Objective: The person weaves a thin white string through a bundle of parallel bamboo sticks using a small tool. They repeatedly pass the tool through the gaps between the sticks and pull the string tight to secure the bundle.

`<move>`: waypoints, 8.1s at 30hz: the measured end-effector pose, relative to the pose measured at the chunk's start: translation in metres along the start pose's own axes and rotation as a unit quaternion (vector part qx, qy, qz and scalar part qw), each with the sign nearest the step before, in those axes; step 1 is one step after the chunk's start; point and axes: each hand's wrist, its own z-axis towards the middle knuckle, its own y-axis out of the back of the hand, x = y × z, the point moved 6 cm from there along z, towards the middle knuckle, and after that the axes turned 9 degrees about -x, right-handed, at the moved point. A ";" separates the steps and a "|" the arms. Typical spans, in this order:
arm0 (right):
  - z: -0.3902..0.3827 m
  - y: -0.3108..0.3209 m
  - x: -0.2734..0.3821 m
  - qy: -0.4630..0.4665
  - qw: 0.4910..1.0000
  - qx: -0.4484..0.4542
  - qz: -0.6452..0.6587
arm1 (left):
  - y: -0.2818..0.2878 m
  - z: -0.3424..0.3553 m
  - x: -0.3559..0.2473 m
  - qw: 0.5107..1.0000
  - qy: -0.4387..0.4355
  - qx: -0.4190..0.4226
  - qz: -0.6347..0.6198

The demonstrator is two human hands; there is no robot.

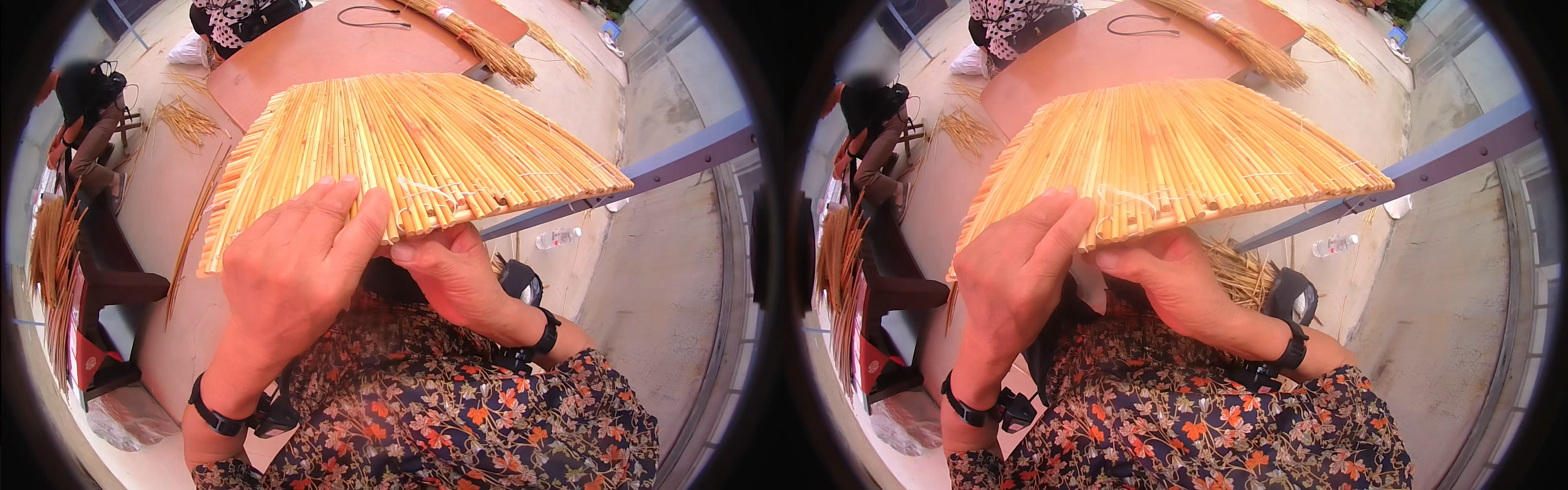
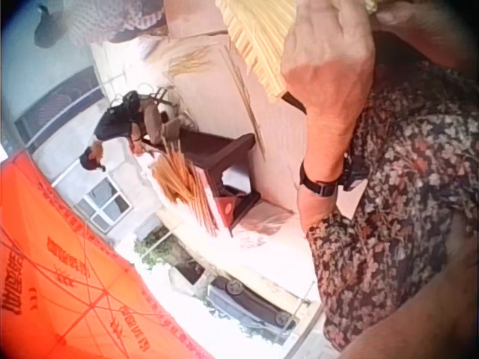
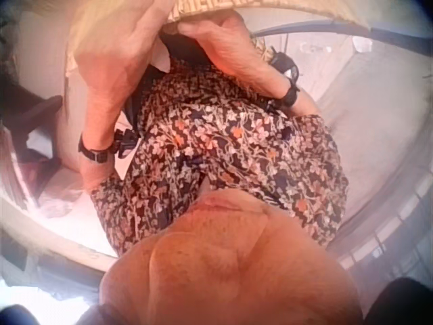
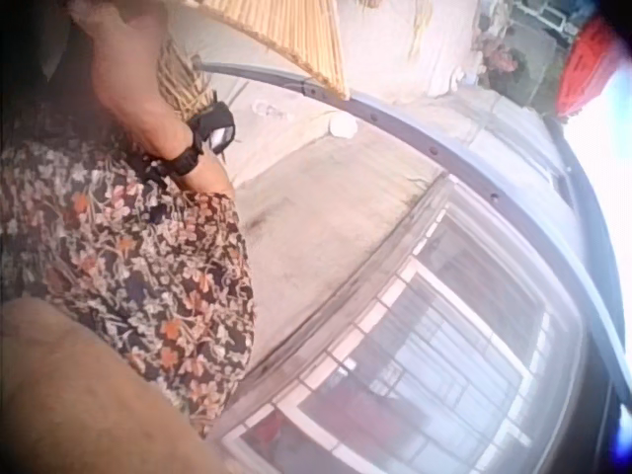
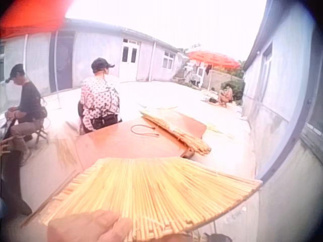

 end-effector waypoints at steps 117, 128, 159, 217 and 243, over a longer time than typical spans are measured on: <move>-0.017 0.061 0.010 0.182 0.821 0.023 -0.541 | -0.125 0.017 0.027 0.925 0.140 0.061 -0.348; 0.005 0.107 -0.026 0.014 0.963 -0.146 -0.225 | -0.084 0.029 0.029 0.925 0.155 0.069 -0.339; -0.018 0.062 0.006 0.239 0.872 0.117 -0.410 | -0.096 0.027 0.029 0.900 0.209 0.067 -0.376; -0.030 0.079 0.007 -0.007 0.864 0.017 -0.503 | -0.118 -0.001 0.019 0.795 0.305 0.017 -0.524; -0.015 0.089 -0.014 -0.009 0.995 -0.091 -0.042 | -0.124 -0.002 0.023 0.754 0.341 0.000 -0.562</move>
